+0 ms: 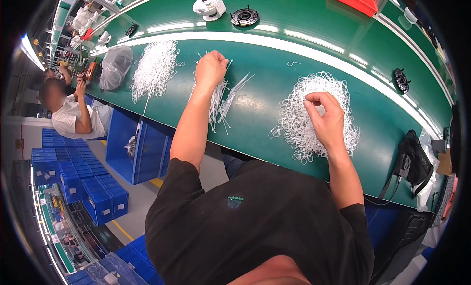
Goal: The person assembles small white electronic components on a green workbench. They repeatedly pick up white zip ties and small black parts, insert the zip ties into the components, and place the assembled units onto a white circular holder.
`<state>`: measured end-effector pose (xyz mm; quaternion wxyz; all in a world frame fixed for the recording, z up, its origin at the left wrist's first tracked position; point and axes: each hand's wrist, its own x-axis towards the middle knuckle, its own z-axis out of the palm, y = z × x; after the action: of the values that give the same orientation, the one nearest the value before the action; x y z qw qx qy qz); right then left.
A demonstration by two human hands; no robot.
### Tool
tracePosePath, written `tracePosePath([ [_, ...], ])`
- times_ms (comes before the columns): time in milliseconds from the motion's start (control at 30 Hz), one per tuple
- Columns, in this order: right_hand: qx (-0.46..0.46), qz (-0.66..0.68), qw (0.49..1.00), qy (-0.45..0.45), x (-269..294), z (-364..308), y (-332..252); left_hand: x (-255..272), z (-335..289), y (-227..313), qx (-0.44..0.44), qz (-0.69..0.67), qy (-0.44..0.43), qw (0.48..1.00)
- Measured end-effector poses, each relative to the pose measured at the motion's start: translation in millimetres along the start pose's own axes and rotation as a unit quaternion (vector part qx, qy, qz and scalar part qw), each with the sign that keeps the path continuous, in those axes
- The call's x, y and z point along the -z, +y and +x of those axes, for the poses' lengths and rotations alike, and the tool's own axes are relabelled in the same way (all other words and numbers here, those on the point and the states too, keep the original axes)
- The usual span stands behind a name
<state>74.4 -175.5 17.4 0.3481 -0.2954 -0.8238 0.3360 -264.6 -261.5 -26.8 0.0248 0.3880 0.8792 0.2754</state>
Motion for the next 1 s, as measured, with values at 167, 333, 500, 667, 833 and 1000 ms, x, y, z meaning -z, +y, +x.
tracePosePath([
  [167,0.010,-0.012,1.000,-0.008,1.8,-0.2,0.0,-12.1,14.1,14.5,0.001,0.057,-0.045,0.997],
  [333,0.018,-0.020,1.000,-0.009,6.9,-0.4,-0.3,-21.3,23.1,14.7,0.001,0.080,-0.077,0.994],
  [500,0.012,0.009,1.000,0.010,6.5,1.7,-4.5,-12.8,9.0,31.8,-0.124,-0.054,0.057,0.989],
  [667,0.032,0.092,0.995,0.035,-13.5,11.1,-21.7,23.5,-40.3,92.6,-0.018,-0.555,-0.132,0.821],
  [833,-0.010,0.213,0.977,-0.010,-26.0,9.2,-24.8,9.6,-86.0,114.5,-0.008,-0.698,-0.235,0.677],
  [1000,0.008,0.183,0.981,0.059,-18.3,8.9,-21.0,-7.8,-107.7,117.4,0.016,-0.698,-0.259,0.667],
])
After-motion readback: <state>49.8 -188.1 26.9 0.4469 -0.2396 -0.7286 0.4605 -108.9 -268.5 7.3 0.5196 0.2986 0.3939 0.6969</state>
